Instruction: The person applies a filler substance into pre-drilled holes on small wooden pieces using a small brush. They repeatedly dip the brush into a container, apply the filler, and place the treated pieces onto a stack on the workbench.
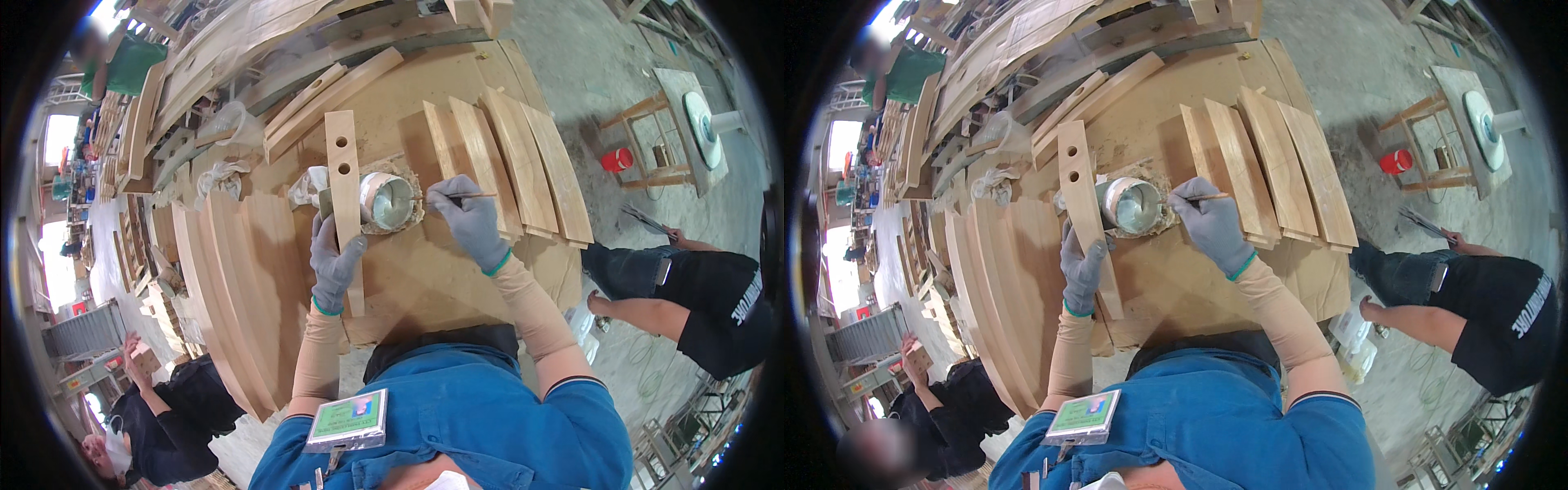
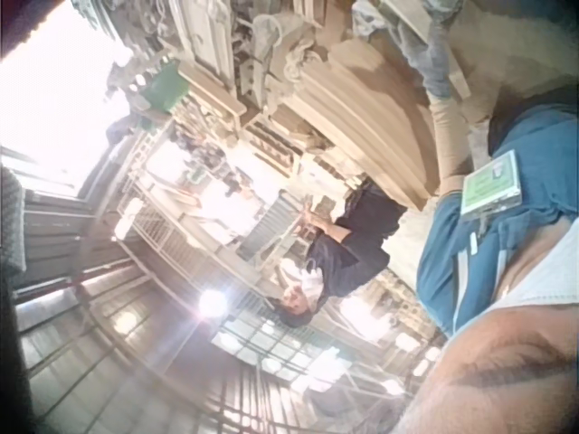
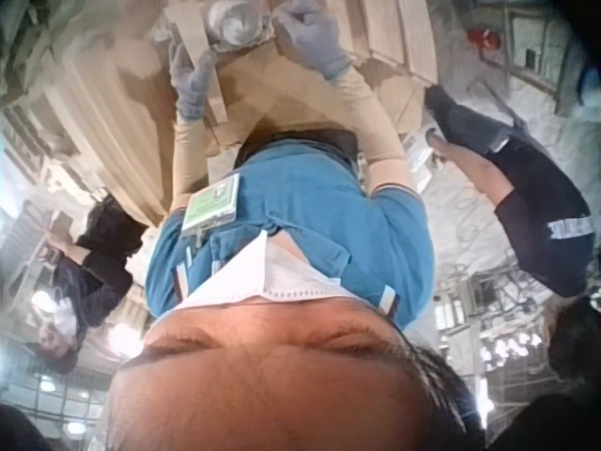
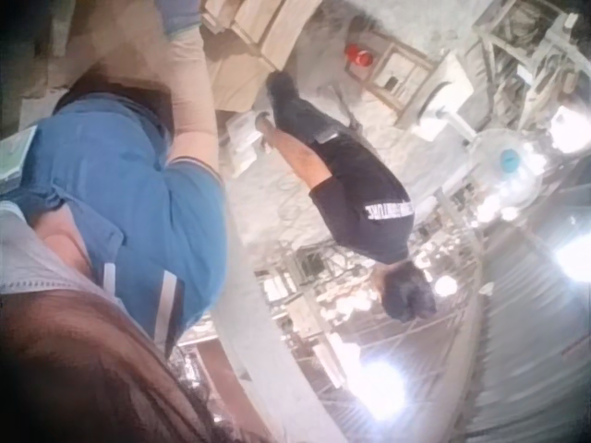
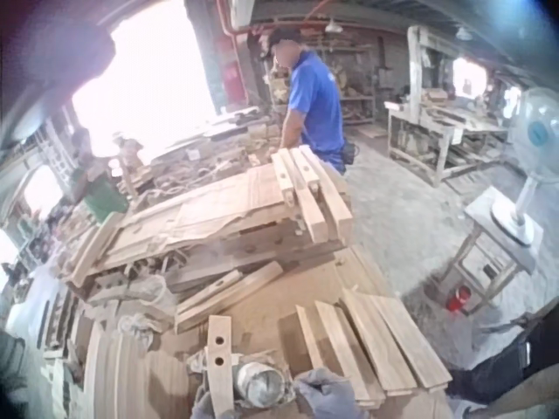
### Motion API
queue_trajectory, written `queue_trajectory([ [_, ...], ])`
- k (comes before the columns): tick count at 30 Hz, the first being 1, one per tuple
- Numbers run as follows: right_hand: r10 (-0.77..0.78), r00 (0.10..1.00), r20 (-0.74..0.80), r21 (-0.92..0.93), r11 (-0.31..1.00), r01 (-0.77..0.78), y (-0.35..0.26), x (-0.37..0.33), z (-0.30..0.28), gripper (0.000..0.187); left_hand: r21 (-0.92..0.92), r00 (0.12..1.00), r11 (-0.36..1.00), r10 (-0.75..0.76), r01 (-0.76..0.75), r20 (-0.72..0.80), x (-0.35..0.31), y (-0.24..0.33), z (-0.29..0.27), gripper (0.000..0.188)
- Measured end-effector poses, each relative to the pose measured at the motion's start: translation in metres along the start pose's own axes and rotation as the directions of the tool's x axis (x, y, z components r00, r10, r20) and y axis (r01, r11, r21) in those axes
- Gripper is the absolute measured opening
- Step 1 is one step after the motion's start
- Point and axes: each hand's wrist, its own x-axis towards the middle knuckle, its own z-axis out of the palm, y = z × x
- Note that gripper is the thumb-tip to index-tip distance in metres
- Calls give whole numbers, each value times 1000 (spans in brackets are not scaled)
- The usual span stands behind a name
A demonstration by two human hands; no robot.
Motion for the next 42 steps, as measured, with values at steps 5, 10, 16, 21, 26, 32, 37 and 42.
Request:
queue_trajectory([
  [5,42,998,47,113,992,-47,3,-3,-1,5,-16,998,999,-30,31,47,0,-2,-4,50],
  [10,-62,993,102,100,994,52,12,3,-9,7,-14,999,999,-39,40,38,-1,-8,-4,52],
  [16,-43,991,129,-3,999,44,21,-25,-5,9,-19,998,997,-69,69,5,-6,-19,-3,57],
  [21,-426,804,416,-214,813,542,-11,-47,-13,10,-3,999,999,-52,52,-2,-5,-13,0,58],
  [26,-19,996,93,239,971,-4,-5,-37,-16,9,12,999,999,-33,33,-27,-2,-9,2,60],
  [32,84,992,98,336,935,-113,32,-7,-8,10,36,999,999,-29,31,-35,1,1,5,60],
  [37,199,974,104,274,936,-221,26,-18,-13,7,49,998,998,-37,39,-42,0,-4,5,58],
  [42,382,924,-22,597,746,-295,21,-37,-7,5,12,998,998,-54,55,-42,3,-3,7,54],
])
